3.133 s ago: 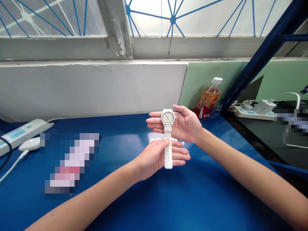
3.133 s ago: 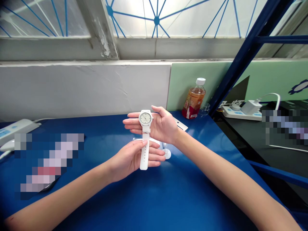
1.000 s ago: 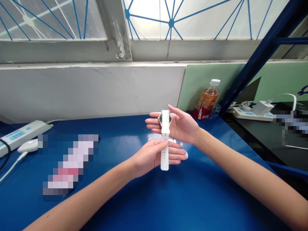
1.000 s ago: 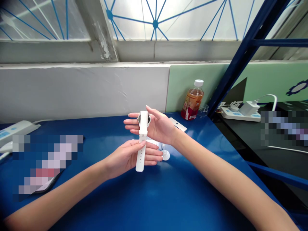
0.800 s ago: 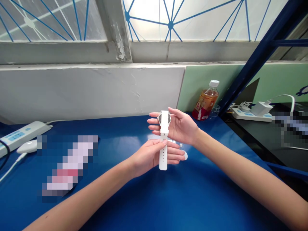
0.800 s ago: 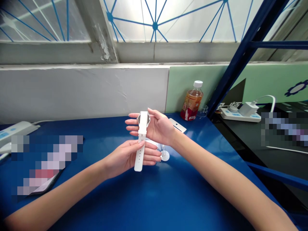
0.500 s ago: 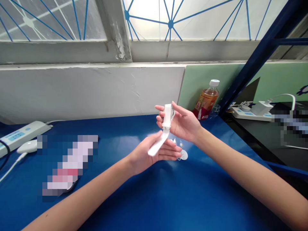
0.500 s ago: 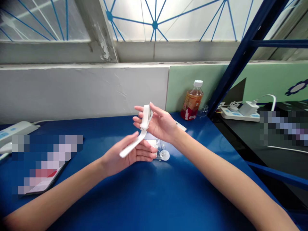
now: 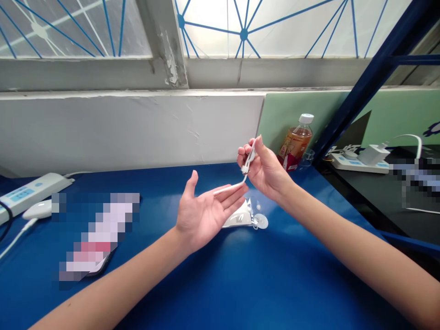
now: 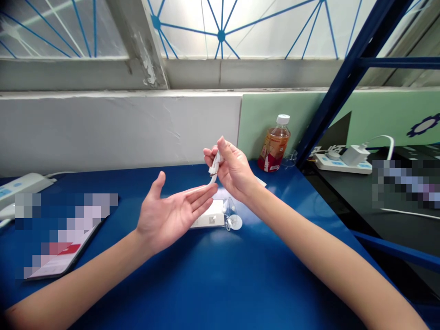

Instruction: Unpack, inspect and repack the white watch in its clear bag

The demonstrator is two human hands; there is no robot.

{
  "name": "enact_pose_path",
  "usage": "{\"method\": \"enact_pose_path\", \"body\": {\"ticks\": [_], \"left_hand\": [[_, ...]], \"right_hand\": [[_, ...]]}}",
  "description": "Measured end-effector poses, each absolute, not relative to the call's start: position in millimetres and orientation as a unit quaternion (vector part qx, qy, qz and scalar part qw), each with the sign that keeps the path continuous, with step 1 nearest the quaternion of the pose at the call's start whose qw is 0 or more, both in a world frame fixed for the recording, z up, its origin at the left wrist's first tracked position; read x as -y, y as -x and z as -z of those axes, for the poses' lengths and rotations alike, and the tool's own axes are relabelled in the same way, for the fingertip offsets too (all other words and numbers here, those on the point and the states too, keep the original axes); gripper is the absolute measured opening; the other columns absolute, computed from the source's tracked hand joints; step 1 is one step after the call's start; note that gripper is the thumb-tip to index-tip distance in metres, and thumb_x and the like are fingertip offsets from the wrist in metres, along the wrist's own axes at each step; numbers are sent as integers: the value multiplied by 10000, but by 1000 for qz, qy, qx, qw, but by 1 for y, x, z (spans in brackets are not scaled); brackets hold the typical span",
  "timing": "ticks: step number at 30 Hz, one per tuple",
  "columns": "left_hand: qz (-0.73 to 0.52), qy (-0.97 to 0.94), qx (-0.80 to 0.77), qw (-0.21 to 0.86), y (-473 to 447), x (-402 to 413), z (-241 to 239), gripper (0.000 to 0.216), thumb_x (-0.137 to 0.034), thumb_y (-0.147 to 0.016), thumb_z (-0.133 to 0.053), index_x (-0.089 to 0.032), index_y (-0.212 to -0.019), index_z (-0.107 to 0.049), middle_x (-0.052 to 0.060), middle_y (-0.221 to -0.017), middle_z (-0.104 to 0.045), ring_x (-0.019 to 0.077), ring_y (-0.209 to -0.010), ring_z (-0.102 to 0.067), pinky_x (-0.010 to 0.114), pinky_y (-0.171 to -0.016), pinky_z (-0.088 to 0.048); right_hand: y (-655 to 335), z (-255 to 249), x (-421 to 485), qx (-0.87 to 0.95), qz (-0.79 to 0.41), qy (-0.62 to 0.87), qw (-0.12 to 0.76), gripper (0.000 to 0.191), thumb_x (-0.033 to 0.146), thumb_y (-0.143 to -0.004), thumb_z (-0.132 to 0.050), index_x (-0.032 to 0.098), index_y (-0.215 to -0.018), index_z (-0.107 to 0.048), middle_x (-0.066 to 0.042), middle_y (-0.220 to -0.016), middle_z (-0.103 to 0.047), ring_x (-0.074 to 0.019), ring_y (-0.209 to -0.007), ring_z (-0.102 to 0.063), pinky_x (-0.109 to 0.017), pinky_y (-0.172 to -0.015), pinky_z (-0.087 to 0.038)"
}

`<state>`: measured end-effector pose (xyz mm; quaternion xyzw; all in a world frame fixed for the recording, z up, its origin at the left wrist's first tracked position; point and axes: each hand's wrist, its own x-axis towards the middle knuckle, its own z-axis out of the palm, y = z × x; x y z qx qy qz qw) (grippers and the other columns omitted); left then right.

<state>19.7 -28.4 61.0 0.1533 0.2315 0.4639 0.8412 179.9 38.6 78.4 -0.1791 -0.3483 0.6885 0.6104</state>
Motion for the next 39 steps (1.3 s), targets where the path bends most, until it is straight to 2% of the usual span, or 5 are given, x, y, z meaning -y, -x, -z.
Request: {"method": "enact_pose_path", "body": {"ticks": [6, 13, 18, 24, 39], "left_hand": [[-420, -179, -219, 862, -21, 31, -55, 864, -639, -931, -397, 104, -1371, -378, 327, -1362, -509, 391, -1293, -500, 465, -1094, -380], [-447, -384, -281, 758, -26, 30, -45, 360, -309, -913, -646, -116, -1213, -596, 159, -1322, -611, 307, -1301, -514, 433, -1089, -396], [-413, -489, -364, 677, -27, 33, -45, 344, -359, -828, -752, -122, -1063, -664, 117, -1016, -738, 272, -1024, -689, 387, -933, -515], [-370, -526, -353, 679, -29, 39, -49, 398, -513, -834, -689, -121, -906, -677, 50, -678, -705, 200, -681, -709, 337, -762, -563], [-366, -449, -380, 721, -31, 39, -49, 452, -535, -845, -674, -95, -949, -672, 183, -926, -756, 340, -955, -720, 449, -877, -540]], "right_hand": [[-179, -78, -35, 422, -633, 200, 618, 334, 440, -736, -799, 223, -800, -554, 75, -684, -619, -118, -817, -709, -224, -788, -548], [-172, -62, -27, 576, -563, 261, 532, 317, 434, -803, -739, 230, -838, -499, -6, -758, -737, -215, -923, -721, -341, -801, -549], [-172, -66, -22, 666, -482, 260, 506, 256, 386, -843, -705, 220, -795, -517, -78, -1068, -739, -233, -1200, -602, -402, -1002, -451], [-168, -70, -14, 610, -619, 236, 434, 265, 472, -926, -572, 216, -884, -629, -70, -1131, -729, -243, -1175, -621, -406, -1020, -444], [-168, -80, -10, 490, -755, 185, 394, 309, 494, -889, -598, 222, -989, -705, -66, -1110, -741, -239, -1151, -641, -406, -1014, -474]]}}
